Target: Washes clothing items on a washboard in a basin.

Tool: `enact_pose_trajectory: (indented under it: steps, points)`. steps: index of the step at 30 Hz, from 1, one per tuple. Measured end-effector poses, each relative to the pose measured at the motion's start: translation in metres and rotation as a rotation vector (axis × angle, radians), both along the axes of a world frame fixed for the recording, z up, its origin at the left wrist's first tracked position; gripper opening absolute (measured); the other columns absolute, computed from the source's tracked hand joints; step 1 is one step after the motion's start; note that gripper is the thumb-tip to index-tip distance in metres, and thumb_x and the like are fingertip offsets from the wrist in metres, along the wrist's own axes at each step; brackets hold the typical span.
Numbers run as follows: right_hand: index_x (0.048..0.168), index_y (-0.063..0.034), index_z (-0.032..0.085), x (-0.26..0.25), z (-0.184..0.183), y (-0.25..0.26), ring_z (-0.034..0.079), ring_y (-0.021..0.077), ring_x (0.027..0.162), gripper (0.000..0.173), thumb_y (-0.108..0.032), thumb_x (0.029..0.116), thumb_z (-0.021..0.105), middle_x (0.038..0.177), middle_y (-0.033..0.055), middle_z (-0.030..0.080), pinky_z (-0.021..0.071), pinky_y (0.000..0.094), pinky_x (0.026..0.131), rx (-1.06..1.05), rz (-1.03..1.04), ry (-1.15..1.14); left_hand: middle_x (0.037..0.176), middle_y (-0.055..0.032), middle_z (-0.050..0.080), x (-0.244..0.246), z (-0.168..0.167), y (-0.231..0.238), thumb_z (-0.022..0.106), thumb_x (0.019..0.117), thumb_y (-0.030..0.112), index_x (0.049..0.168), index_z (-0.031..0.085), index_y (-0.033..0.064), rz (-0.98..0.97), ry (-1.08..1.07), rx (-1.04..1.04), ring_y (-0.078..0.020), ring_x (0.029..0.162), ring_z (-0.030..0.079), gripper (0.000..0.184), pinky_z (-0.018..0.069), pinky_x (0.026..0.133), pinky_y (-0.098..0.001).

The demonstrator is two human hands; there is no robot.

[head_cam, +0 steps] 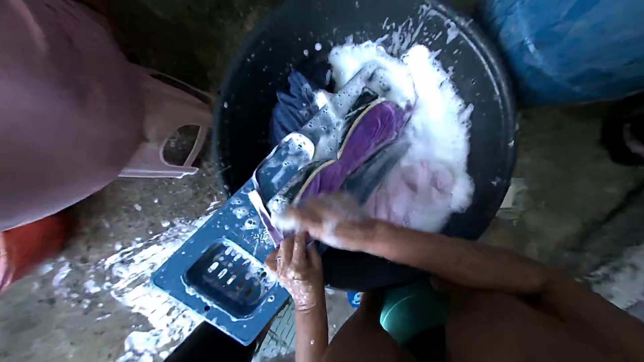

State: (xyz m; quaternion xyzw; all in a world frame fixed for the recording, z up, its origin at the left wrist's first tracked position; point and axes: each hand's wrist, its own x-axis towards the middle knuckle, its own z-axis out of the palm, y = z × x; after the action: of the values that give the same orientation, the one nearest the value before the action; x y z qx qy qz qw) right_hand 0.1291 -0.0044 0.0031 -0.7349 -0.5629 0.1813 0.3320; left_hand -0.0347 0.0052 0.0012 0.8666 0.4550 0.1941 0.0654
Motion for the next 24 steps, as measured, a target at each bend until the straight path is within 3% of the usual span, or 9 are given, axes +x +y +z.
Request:
enact_pose_trajectory:
  steps: [2,5,7,9,13,17,20,22,24]
  points:
    - [0.128,-0.0180,0.071,0.016,-0.017,-0.002,0.072,0.0260,0.100,0.033,-0.012,0.0953,0.068,0.111,0.0079,0.075,0.0594,0.0469,0.084,0.001,0.100,-0.024,0.088,-0.0191,0.072,-0.001,0.001,0.000,0.061,0.0916,0.010,0.103,0.080,0.0063,-0.017,0.013,-0.022,-0.0342,0.080,0.068,0.023,0.0445,0.083,-0.0516]
    - [0.141,-0.0071,0.061,0.127,-0.052,-0.003,0.068,0.0382,0.114,0.039,-0.013,0.1026,0.056,0.127,0.0227,0.068,0.0536,0.0544,0.097,-0.302,-0.297,-0.091,0.086,-0.0187,0.072,0.000,0.000,-0.002,0.060,0.0896,0.009,0.104,0.080,0.0082,0.000,0.013,-0.027,-0.0349,0.077,0.067,0.025,0.0438,0.082,-0.0529]
    - [0.151,-0.0083,0.047,0.179,-0.050,0.003,0.065,0.0466,0.115,0.046,-0.017,0.1057,0.048,0.134,0.0278,0.061,0.0514,0.0631,0.091,-0.567,-0.535,-0.137,0.087,-0.0189,0.072,0.003,0.000,-0.001,0.059,0.0896,0.010,0.104,0.080,0.0078,-0.004,-0.003,-0.021,-0.0351,0.078,0.067,0.025,0.0433,0.082,-0.0532]
    - [0.149,-0.0061,0.049,0.154,-0.023,0.009,0.068,0.0447,0.108,0.049,-0.017,0.1022,0.053,0.129,0.0268,0.064,0.0537,0.0610,0.088,-0.512,-0.537,-0.119,0.088,-0.0197,0.073,0.005,0.000,0.000,0.059,0.0904,0.012,0.104,0.080,0.0073,-0.007,-0.001,-0.019,-0.0359,0.079,0.068,0.025,0.0441,0.082,-0.0543]
    - [0.125,-0.0104,0.069,0.003,-0.001,-0.012,0.071,0.0293,0.093,0.032,-0.015,0.0933,0.068,0.101,0.0128,0.073,0.0581,0.0486,0.079,-0.051,0.040,0.010,0.091,-0.0210,0.073,0.000,0.000,0.000,0.059,0.0926,0.015,0.100,0.078,0.0037,-0.041,0.020,-0.028,-0.0383,0.083,0.069,0.023,0.0452,0.083,-0.0564]
    - [0.135,-0.0140,0.067,0.118,-0.041,-0.009,0.069,0.0379,0.109,0.034,-0.019,0.1019,0.059,0.119,0.0194,0.072,0.0546,0.0577,0.091,-0.380,-0.209,-0.092,0.092,-0.0198,0.073,0.001,0.003,0.000,0.056,0.0924,0.014,0.106,0.079,0.0079,-0.043,0.066,-0.049,-0.0378,0.084,0.068,0.027,0.0432,0.083,-0.0568]
    - [0.150,-0.0079,0.050,0.209,-0.066,-0.047,0.050,0.0514,0.134,0.049,-0.006,0.1011,0.050,0.145,0.0319,0.051,0.0424,0.0662,0.106,-0.610,-0.509,-0.302,0.094,-0.0202,0.073,0.007,0.003,0.001,0.056,0.0931,0.015,0.106,0.078,0.0068,-0.022,0.071,-0.050,-0.0388,0.086,0.069,0.027,0.0433,0.086,-0.0583]
    - [0.150,0.0036,0.044,0.199,-0.079,-0.074,0.048,0.0491,0.137,0.048,-0.007,0.1037,0.047,0.147,0.0324,0.048,0.0412,0.0614,0.110,-0.696,-0.586,-0.275,0.093,-0.0201,0.073,0.007,0.003,0.000,0.055,0.0924,0.015,0.105,0.078,0.0060,-0.025,0.062,-0.050,-0.0392,0.085,0.069,0.027,0.0428,0.084,-0.0591]
    - [0.156,0.0022,0.035,0.183,-0.076,-0.080,0.045,0.0431,0.142,0.053,-0.018,0.1079,0.048,0.153,0.0285,0.046,0.0386,0.0574,0.115,-0.825,-0.627,0.055,0.094,-0.0194,0.073,0.009,0.002,0.000,0.056,0.0925,0.015,0.106,0.078,0.0064,-0.033,0.051,-0.051,-0.0384,0.085,0.069,0.027,0.0427,0.083,-0.0583]
